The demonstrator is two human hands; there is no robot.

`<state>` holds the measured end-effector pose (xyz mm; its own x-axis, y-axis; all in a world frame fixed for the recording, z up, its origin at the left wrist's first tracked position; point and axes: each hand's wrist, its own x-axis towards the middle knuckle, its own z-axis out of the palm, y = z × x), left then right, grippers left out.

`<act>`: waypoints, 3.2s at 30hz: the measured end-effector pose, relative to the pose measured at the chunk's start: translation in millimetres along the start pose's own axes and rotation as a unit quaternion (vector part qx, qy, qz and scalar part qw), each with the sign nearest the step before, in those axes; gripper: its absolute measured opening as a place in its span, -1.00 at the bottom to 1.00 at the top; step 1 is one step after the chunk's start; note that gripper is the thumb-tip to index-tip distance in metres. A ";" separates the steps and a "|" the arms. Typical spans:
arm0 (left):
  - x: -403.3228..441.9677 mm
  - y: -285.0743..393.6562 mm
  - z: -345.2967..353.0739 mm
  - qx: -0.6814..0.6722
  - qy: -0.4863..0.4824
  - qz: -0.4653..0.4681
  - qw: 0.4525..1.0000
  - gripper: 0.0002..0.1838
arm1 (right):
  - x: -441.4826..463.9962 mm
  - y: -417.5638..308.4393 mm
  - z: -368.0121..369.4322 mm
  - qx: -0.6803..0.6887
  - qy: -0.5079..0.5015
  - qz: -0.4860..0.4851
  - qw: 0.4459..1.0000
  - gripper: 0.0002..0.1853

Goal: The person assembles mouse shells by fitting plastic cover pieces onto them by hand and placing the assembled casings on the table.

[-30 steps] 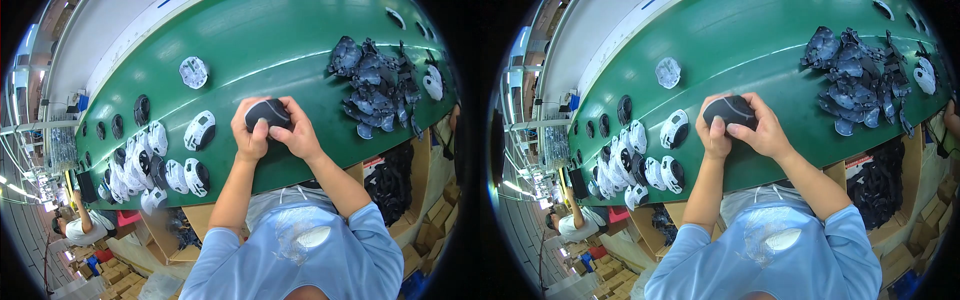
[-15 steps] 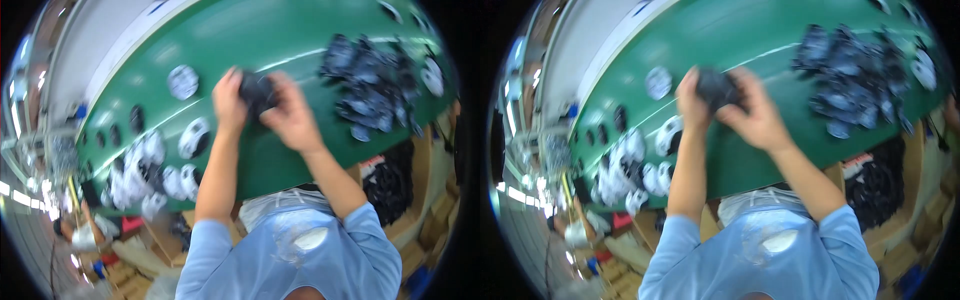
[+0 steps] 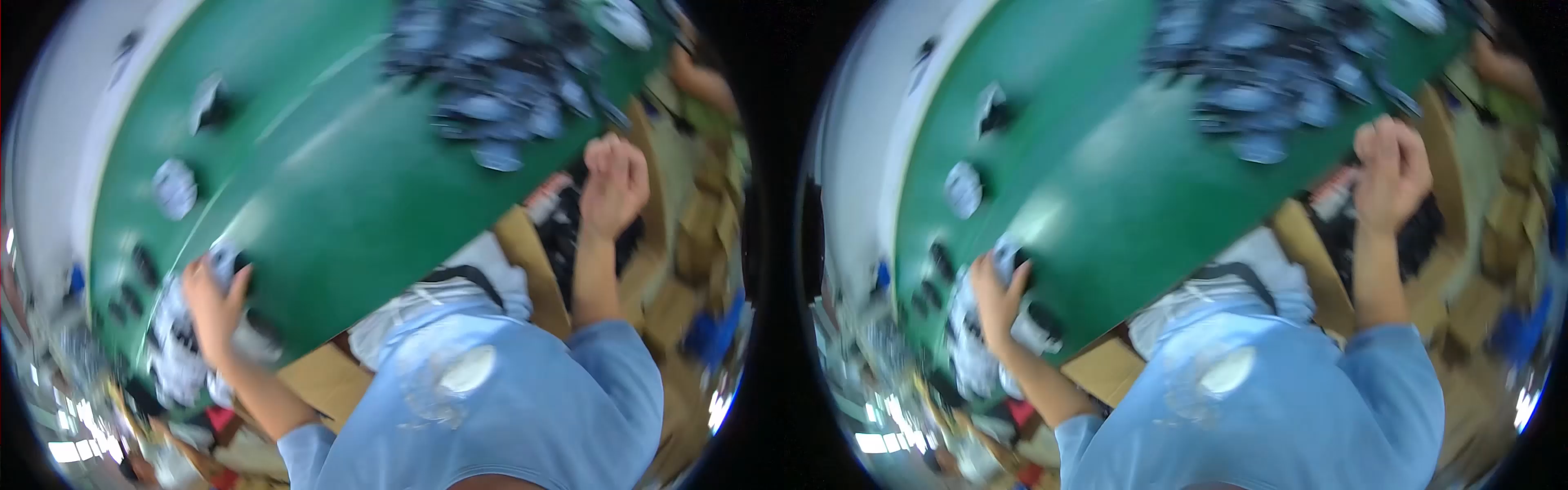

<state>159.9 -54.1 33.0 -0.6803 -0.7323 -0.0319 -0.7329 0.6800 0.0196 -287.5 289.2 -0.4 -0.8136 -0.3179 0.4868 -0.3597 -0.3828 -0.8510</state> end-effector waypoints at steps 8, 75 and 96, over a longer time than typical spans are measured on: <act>49.6 94.0 5.9 -0.126 0.147 0.005 0.981 -0.31 | -60.2 54.5 -166.9 -0.466 -0.017 0.245 0.850 -0.76; 44.6 162.7 51.6 -0.850 0.156 0.038 0.502 -0.36 | -70.3 -12.3 208.9 0.261 -0.270 0.400 0.836 -0.74; 47.8 155.0 60.9 -0.738 0.280 0.131 0.599 -0.43 | -56.2 1.5 203.9 0.187 -0.441 0.352 0.804 -0.80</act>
<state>14.2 18.5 -26.3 -0.3662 -0.7861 0.4980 0.4736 0.3032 0.8269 -149.2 129.6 11.2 -0.0554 -0.9985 0.0021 0.3447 -0.0211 -0.9385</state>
